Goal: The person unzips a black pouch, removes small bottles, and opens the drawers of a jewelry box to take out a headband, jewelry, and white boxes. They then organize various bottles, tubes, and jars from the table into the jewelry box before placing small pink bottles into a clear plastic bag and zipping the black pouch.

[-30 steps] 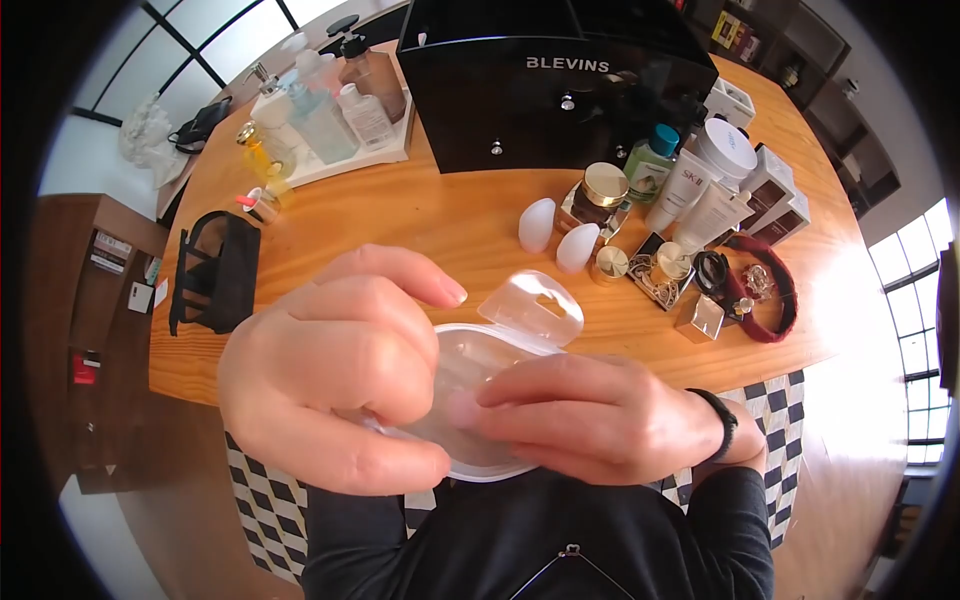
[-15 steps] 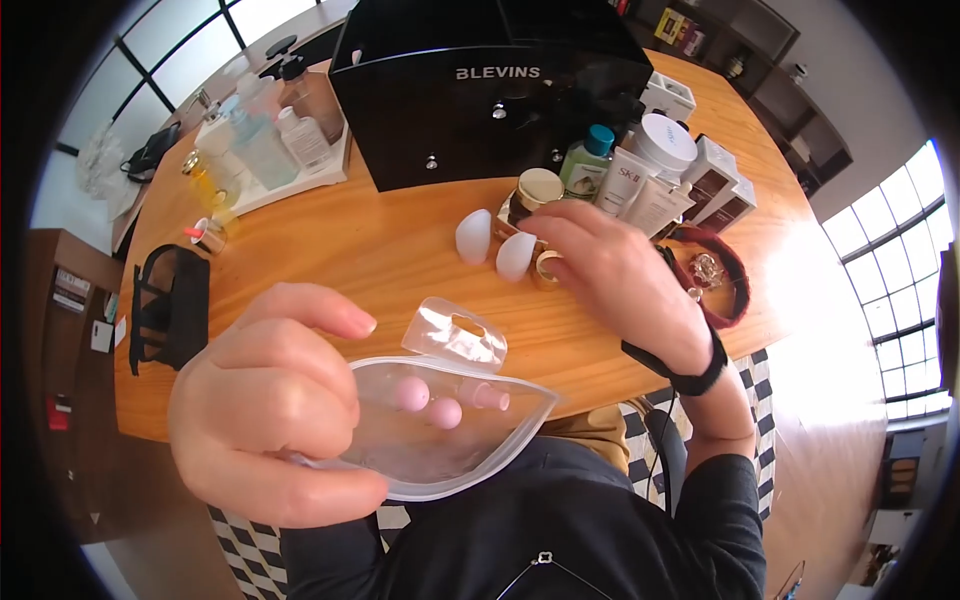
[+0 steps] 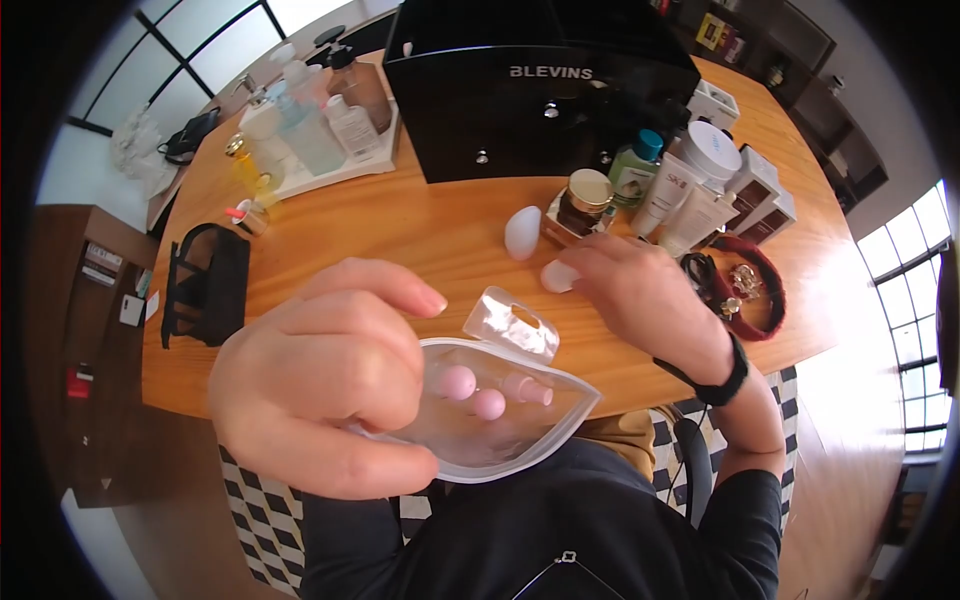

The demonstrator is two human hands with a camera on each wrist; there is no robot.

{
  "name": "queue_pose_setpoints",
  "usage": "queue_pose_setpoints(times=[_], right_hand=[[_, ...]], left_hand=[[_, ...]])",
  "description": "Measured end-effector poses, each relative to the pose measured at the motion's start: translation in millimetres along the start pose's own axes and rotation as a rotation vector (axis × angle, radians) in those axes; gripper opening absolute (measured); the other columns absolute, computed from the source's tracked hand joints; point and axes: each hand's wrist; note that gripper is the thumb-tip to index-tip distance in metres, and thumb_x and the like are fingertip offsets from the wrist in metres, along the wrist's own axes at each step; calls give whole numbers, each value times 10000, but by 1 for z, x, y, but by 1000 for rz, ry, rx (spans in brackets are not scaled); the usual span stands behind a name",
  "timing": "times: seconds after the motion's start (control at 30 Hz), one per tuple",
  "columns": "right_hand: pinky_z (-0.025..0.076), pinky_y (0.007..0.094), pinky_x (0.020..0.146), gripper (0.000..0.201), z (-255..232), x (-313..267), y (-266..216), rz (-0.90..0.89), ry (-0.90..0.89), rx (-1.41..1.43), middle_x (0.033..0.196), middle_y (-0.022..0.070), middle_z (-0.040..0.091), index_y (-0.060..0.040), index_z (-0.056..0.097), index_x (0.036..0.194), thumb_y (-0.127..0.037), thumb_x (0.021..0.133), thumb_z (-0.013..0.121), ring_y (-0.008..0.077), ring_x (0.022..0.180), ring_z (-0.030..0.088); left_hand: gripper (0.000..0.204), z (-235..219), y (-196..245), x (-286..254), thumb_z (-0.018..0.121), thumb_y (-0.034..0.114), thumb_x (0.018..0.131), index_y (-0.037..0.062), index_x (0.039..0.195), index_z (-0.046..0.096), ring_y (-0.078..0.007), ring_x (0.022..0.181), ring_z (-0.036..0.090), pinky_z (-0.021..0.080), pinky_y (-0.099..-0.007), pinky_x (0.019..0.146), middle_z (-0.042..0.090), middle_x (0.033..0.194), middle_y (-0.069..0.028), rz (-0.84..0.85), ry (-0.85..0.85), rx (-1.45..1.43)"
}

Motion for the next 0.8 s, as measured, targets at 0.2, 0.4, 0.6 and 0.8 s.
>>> queue_pose_setpoints(times=[0.2, 0.4, 0.6, 0.8], right_hand=[[483, 295, 662, 254, -63, -22, -31, 21, 425, 405, 905, 119, 618, -14, 645, 974, 1, 720, 652, 228, 775, 614], [457, 287, 606, 212, -52, -18, -67, -232, 326, 490, 823, 67, 540, -74, 657, 875, -93, 672, 715, 202, 732, 578], [502, 316, 556, 313, -6, 15, -81, -518, 219, 404, 953, 119, 542, 9, 623, 989, -33, 681, 663, 229, 715, 591], [507, 311, 623, 301, -35, 0, -67, -394, 221, 390, 862, 112, 649, -2, 659, 944, 57, 651, 625, 253, 712, 638]], left_hand=[[34, 4, -8, -2, 698, 142, 656, 162, 679, 682, -151, 662, 515, 455, -447, 744, 423, 680, 18, 32, 68, -13], [30, 12, -9, -3, 690, 155, 633, 136, 631, 666, -154, 640, 506, 468, -429, 719, 424, 651, 11, 25, 156, -45], [44, 11, -5, -4, 684, 159, 606, 131, 594, 652, -153, 634, 505, 472, -411, 716, 423, 647, 12, 4, 144, -11], [36, 17, -6, -9, 702, 130, 646, 144, 649, 669, -152, 660, 510, 464, -414, 720, 410, 675, 17, -18, 265, -21]])
Point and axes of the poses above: each hand's wrist, its own x-axis towards the middle knuckle, its own z-axis out of the palm, y = z × x
